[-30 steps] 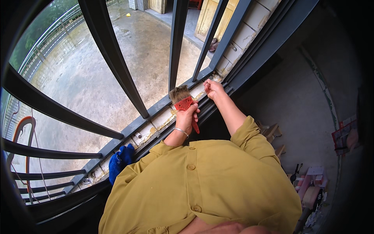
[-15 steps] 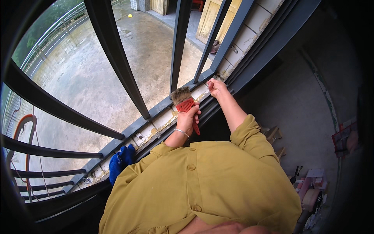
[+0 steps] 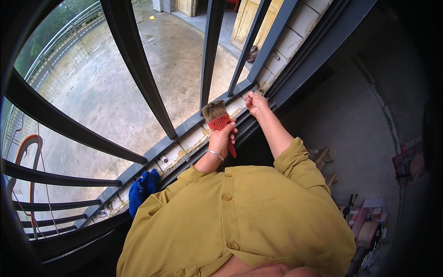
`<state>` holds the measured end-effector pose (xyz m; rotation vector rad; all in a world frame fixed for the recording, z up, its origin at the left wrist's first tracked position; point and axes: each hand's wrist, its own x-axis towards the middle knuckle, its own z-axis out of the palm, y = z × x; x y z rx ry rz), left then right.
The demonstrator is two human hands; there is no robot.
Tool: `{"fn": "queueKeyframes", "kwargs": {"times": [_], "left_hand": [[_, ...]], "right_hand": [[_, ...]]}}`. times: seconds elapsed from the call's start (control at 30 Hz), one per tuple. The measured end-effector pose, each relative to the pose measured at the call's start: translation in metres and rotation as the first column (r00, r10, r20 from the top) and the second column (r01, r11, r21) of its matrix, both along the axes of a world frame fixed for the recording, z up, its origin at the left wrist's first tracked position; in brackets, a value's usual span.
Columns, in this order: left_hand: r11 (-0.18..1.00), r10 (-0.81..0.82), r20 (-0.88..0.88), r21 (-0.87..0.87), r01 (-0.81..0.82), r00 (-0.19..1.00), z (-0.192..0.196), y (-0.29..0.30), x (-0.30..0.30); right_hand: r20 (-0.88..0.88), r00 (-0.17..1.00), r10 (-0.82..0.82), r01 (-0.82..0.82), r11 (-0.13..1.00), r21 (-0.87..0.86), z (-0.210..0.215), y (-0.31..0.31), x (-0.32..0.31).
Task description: The person scrapes debris from a window frame using a red brush and a metal scraper, then wipes the frame with a blue cloth. The task is performed on a large window with metal bars in a room with a concrete floor.
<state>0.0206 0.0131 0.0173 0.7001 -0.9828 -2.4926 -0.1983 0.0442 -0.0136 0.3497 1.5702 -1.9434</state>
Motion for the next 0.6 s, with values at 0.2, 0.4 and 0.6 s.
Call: {"fn": "queueKeyframes", "kwargs": {"times": [0.2,0.4,0.6], "left_hand": [[1.0,-0.008,-0.012,-0.017,0.008,1.0,-0.002,-0.001,-0.001],[1.0,-0.013,-0.008,0.0,0.013,1.0,-0.001,0.0,0.001],[1.0,-0.01,-0.023,-0.015,0.009,1.0,-0.005,0.0,-0.001]], "right_hand": [[-0.025,0.998,0.057,-0.058,0.998,-0.017,0.022,0.014,0.022],[-0.076,0.989,0.124,-0.132,0.985,-0.112,0.058,0.076,0.075],[0.328,0.945,-0.011,0.173,0.865,-0.471,0.015,0.19,0.09]]}}
